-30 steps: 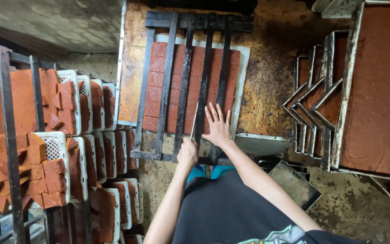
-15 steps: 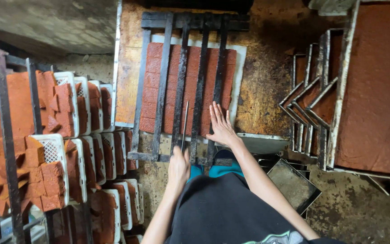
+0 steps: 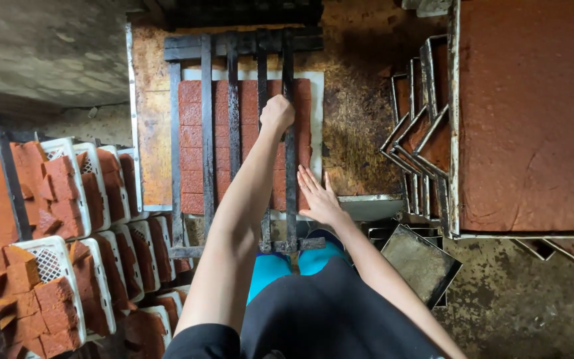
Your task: Cutting large sheets of bread into uniform squares using a metal guide and a knife on a production workbench.
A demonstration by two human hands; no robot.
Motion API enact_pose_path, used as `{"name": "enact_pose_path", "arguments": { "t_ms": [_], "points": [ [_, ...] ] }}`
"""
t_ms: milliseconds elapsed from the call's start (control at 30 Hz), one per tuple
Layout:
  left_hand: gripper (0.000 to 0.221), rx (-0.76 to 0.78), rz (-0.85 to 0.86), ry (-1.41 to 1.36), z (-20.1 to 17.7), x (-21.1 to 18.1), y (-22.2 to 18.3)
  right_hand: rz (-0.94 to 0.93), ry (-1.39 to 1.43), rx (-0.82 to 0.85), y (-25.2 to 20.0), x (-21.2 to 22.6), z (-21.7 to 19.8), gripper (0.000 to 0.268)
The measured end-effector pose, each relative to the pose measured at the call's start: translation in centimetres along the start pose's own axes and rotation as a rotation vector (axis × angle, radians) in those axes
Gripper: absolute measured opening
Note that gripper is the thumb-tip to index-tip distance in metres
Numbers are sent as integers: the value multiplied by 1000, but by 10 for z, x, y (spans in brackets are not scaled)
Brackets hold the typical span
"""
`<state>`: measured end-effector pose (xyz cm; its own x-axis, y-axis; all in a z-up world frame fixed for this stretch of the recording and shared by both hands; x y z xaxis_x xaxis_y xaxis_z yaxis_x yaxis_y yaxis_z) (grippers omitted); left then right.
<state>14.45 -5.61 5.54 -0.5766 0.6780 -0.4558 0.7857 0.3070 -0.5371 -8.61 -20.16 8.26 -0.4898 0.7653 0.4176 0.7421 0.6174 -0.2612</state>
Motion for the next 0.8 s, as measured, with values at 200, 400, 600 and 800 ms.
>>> {"name": "enact_pose_path", "arguments": {
  "t_ms": [200,400,600,800],
  "points": [
    [42,-711,594,561,50,35,-1,11,43,-71,-3,8,-2,123],
    [42,-1194,760,730,49,51,-54,70,67,-50,0,6,5,122],
    [43,-1134,647,702,60,71,-90,87,-8,2,-4,13,-10,113],
    [46,-997,632,681,59,84,-133,116,-46,81,-3,14,-12,107]
  ]
}}
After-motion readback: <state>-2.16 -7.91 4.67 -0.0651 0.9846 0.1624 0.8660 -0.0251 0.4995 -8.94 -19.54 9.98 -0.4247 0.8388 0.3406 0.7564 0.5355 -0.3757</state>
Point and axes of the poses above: each hand's wrist, its own y-axis towards the middle knuckle, its own z-axis out of the palm, x = y × z, the point moved 5 cm from there along y, towards the middle knuckle, and after that the axes turned 2 degrees about -z, right-handed, at the moved point
